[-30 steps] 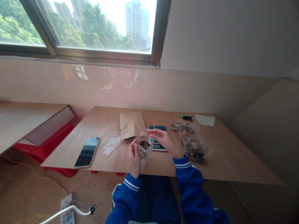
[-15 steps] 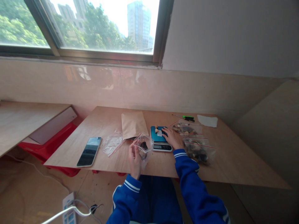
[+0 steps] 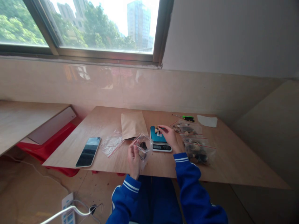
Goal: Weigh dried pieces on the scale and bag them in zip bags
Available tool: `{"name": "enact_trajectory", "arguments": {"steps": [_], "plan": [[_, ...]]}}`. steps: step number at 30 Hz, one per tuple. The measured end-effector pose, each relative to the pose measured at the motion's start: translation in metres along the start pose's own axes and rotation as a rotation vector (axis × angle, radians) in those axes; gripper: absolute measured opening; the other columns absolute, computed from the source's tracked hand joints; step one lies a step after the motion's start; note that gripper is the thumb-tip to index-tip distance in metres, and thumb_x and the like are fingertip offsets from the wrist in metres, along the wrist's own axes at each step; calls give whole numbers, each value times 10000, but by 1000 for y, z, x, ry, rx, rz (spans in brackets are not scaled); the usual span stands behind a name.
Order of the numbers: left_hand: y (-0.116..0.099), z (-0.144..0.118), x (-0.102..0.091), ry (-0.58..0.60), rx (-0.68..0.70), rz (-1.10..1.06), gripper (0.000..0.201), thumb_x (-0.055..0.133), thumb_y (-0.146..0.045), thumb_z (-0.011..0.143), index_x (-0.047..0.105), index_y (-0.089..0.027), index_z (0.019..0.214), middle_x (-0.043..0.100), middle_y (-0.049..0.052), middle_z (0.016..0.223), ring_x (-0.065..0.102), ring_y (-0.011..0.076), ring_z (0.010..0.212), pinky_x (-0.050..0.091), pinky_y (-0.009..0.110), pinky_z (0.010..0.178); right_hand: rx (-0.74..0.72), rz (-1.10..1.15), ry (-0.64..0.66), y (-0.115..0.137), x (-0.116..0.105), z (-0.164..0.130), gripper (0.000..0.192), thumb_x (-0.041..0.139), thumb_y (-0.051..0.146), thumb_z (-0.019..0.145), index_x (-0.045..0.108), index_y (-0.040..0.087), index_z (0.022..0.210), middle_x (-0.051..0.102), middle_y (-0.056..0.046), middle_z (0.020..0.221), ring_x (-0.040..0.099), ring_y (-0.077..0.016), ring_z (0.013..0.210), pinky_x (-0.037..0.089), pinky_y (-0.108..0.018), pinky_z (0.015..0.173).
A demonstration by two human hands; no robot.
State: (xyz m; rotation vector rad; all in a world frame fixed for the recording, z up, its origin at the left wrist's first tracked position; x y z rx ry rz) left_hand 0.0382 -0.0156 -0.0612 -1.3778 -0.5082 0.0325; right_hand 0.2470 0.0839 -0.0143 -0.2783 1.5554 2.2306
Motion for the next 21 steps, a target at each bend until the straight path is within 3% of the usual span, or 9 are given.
{"name": "enact_trajectory", "arguments": {"steps": [4,7,11,13,16,21], "plan": [[-5,0,3,21,-2,9,409,494,-510,911,561,-198,1167,607,124,1289,564,224,1222,415,398,1049,-64,203,281,52,24,-17,321,675,409,805,729,228,1065,737,-60,1070,679,-205,931,538,-326,829],[-8,0,3,21,4,-2,413,484,-506,918,551,-194,1180,603,129,1297,560,228,1229,411,403,1058,-84,202,371,60,31,-18,325,648,409,835,711,242,1106,726,-56,1104,672,-200,966,530,-329,855],[-9,0,1,19,-2,-4,401,482,-504,919,549,-202,1175,595,127,1318,554,223,1242,409,395,1062,-68,45,183,16,27,7,321,520,363,901,674,243,1155,686,-69,1199,622,-207,1110,501,-385,947],[-8,0,0,20,-2,7,400,490,-510,913,556,-209,1168,605,119,1305,562,218,1231,415,391,1056,-56,-81,130,-11,29,21,331,573,298,849,669,238,1160,648,-81,1262,549,-228,1228,424,-445,1051],[-5,1,-1,21,3,6,400,500,-514,906,563,-213,1161,616,113,1290,571,208,1218,416,386,1057,-39,-151,157,-41,38,34,365,665,185,738,697,212,1100,651,-109,1243,523,-259,1260,335,-485,1119],[-2,1,-2,9,-3,14,391,484,-501,919,554,-213,1173,613,111,1298,567,208,1224,417,394,1058,-42,-206,188,-59,43,39,244,590,88,751,733,188,922,688,-121,1146,590,-247,1171,388,-448,1080]]}}
Point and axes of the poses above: each hand's wrist, its own z-axis towards the middle knuckle, its own x-axis out of the palm, y = z × x, the point moved 5 cm from there along z, towards the middle knuckle
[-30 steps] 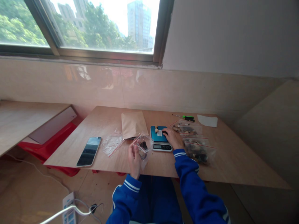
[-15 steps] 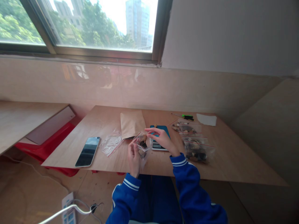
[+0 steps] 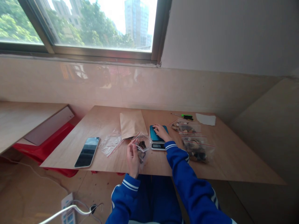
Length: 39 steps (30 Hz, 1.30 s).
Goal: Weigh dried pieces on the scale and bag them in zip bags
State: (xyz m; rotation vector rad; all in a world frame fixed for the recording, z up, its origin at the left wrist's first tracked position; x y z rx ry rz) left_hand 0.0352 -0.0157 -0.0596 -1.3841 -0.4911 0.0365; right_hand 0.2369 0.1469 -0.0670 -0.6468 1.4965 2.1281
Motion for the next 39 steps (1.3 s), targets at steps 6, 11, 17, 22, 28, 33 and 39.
{"name": "enact_trajectory", "arguments": {"steps": [6,11,17,22,28,33,39], "plan": [[-2,-1,1,0,-8,4,378,482,-500,921,561,-216,1157,612,110,1303,570,212,1223,423,401,1050,-3,-20,-25,-4,-6,-5,273,542,12,701,712,186,824,709,-96,1059,628,-232,1085,422,-414,1039],[-4,-2,1,-1,-18,-21,385,505,-510,906,567,-221,1152,619,105,1296,571,207,1225,419,395,1060,22,2,-76,-1,-13,-10,297,509,-4,642,691,194,770,723,-68,984,646,-222,1005,459,-395,980],[-5,-3,0,10,-9,-39,357,492,-499,915,558,-228,1138,612,95,1307,571,200,1224,407,403,1078,76,96,-153,8,-24,-16,243,535,52,618,688,184,753,733,-63,873,668,-225,885,495,-411,912],[-2,-3,0,3,-26,-48,356,495,-491,918,555,-226,1148,613,96,1306,566,200,1230,406,406,1076,84,240,-216,39,-37,-22,215,568,201,733,693,145,899,739,-115,984,690,-230,894,536,-395,857],[-9,-3,5,27,-24,-80,375,513,-498,905,567,-225,1157,613,100,1308,569,214,1227,409,411,1077,-45,598,117,125,-44,-44,341,682,350,786,674,199,1092,702,-78,1162,661,-208,1059,519,-353,940],[-13,-2,7,37,-20,-108,356,510,-481,913,574,-229,1157,629,89,1283,587,203,1201,417,402,1069,-53,645,261,147,-44,-56,328,636,390,845,681,232,1129,689,-55,1203,635,-203,1118,487,-362,996],[-19,-1,12,148,-157,-306,458,547,-536,873,589,-178,1156,640,137,1267,631,256,1131,462,435,1011,1,583,115,105,-35,-54,354,641,460,823,700,246,1100,688,-54,1198,606,-216,1152,466,-373,1010]]}}
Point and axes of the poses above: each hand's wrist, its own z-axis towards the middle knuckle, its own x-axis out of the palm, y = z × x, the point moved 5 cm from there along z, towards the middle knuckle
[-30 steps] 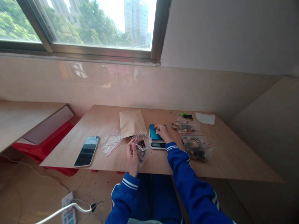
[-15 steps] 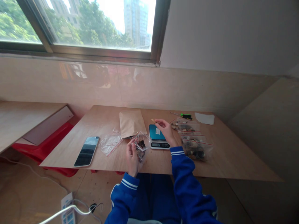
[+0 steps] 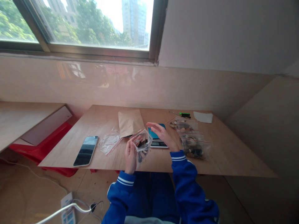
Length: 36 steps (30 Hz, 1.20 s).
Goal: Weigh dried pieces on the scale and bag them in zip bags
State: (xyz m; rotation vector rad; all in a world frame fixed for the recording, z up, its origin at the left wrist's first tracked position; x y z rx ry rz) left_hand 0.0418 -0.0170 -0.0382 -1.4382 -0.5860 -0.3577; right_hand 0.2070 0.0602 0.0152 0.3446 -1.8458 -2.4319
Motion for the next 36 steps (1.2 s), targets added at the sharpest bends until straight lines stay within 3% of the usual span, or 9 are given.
{"name": "enact_trajectory", "arguments": {"steps": [3,5,10,14,18,22,26,32,36], "plan": [[-3,1,9,142,-125,-78,467,571,-531,856,608,-186,1168,610,146,1314,628,285,1134,501,440,955,55,41,151,-14,13,-9,379,640,523,803,718,226,1025,722,-47,1097,644,-204,1050,502,-350,941],[-6,2,12,201,-134,-79,467,594,-526,839,626,-178,1148,625,143,1290,617,287,1151,496,428,961,68,72,167,-16,21,-15,371,612,543,816,726,207,925,741,-34,952,669,-185,910,533,-326,848],[-7,7,1,67,-131,5,529,632,-601,764,672,-164,1060,699,135,1133,654,282,1056,519,400,901,40,64,-228,-14,17,-29,335,637,517,804,688,186,807,685,-11,723,615,-142,608,506,-251,581],[-14,5,-1,87,-54,75,525,528,-611,835,663,-170,1085,704,110,1106,646,247,1059,494,378,932,26,-20,-453,-10,12,-41,369,575,529,848,678,175,852,679,-33,736,584,-145,561,476,-255,533],[-26,1,-1,20,128,399,330,604,-493,836,673,-188,944,716,46,954,655,197,943,494,291,853,-6,-170,-511,-7,17,-51,367,532,518,883,675,180,885,696,-53,788,606,-175,647,481,-272,600],[-32,-2,2,-3,182,618,315,539,-481,882,688,-207,928,712,30,915,645,187,900,475,272,813,-100,-288,-531,-4,23,-59,319,497,465,923,662,193,897,682,-47,813,612,-184,732,473,-282,702],[-40,-1,-5,-135,207,594,337,525,-490,884,680,-190,882,699,32,889,639,182,889,476,263,797,-70,-241,-556,-10,19,-65,351,473,481,931,659,185,911,571,7,629,530,-155,579,433,-267,605],[-40,2,-16,-225,169,464,400,541,-559,851,610,-171,783,544,-33,620,529,96,544,428,194,512,-29,-47,-494,-17,14,-72,392,518,542,887,649,174,850,492,32,578,465,-124,527,392,-242,522],[-55,4,-23,-219,163,433,420,467,-592,881,563,-183,872,462,-78,516,423,70,356,360,185,370,18,26,-561,-12,0,-83,407,540,561,867,651,171,901,436,57,533,374,-99,450,314,-224,429]]}}
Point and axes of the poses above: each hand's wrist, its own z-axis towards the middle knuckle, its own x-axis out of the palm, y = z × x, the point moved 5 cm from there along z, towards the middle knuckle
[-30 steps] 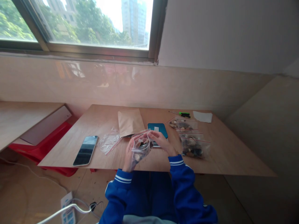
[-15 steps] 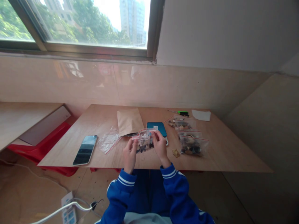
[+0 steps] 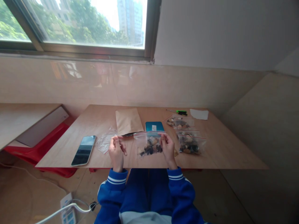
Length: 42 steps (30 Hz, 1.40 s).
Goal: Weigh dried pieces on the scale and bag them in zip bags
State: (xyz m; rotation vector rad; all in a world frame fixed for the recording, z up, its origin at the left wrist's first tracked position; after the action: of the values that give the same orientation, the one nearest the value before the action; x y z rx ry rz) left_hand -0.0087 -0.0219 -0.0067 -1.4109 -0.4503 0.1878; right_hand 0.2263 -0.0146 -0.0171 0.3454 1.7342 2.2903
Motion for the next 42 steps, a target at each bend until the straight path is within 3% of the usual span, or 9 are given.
{"name": "enact_trajectory", "arguments": {"steps": [2,5,9,12,18,23,26,35,42], "plan": [[-4,2,1,77,8,30,437,458,-593,885,577,-173,904,572,-32,611,534,94,428,454,215,440,-7,3,-29,8,-5,-1,396,541,555,872,646,174,906,437,60,528,377,-94,449,312,-217,425],[-2,1,9,145,8,51,511,373,-599,913,618,-159,1003,687,88,951,685,178,786,553,314,709,-26,27,-26,21,-4,-3,381,544,553,873,631,182,876,456,59,533,403,-87,457,324,-206,431],[5,-7,25,176,11,85,441,552,-522,865,600,-188,1150,634,107,1216,597,217,1140,467,342,960,-9,69,-16,27,1,-7,381,566,569,853,601,190,833,456,68,521,390,-72,431,299,-192,399],[7,-11,32,226,-19,-3,366,637,-464,823,633,-180,1054,677,79,1092,632,191,1039,481,300,909,31,115,2,23,3,-10,381,572,584,841,565,204,856,450,83,506,362,-64,392,268,-183,364],[5,-13,24,124,-57,-161,295,674,-443,798,662,-162,885,669,2,762,615,112,712,480,214,694,30,132,24,19,2,-15,347,586,554,845,528,226,944,532,82,505,419,-80,381,312,-184,361],[-5,-15,19,127,-15,-87,343,672,-455,794,701,-152,952,723,46,867,657,162,808,506,256,734,-69,13,15,34,-8,-19,251,580,447,888,621,209,956,671,-4,721,624,-139,649,511,-260,623],[-15,-15,13,123,69,3,301,675,-439,795,704,-166,918,723,38,865,657,160,808,507,250,734,-115,-110,5,45,-15,-20,256,542,424,915,673,208,959,714,-48,894,656,-174,802,517,-308,762],[-45,-18,1,98,305,319,233,649,-429,821,693,-199,829,708,16,792,647,160,742,491,254,691,-219,-194,-87,70,-24,-23,244,548,389,912,678,205,820,711,-37,828,659,-192,827,506,-319,804],[-54,-22,4,121,376,341,191,627,-390,839,706,-217,844,724,27,844,659,181,813,507,279,765,-220,-139,-155,75,-28,-23,234,587,389,881,683,200,782,720,-37,794,672,-199,813,534,-350,819]]}}
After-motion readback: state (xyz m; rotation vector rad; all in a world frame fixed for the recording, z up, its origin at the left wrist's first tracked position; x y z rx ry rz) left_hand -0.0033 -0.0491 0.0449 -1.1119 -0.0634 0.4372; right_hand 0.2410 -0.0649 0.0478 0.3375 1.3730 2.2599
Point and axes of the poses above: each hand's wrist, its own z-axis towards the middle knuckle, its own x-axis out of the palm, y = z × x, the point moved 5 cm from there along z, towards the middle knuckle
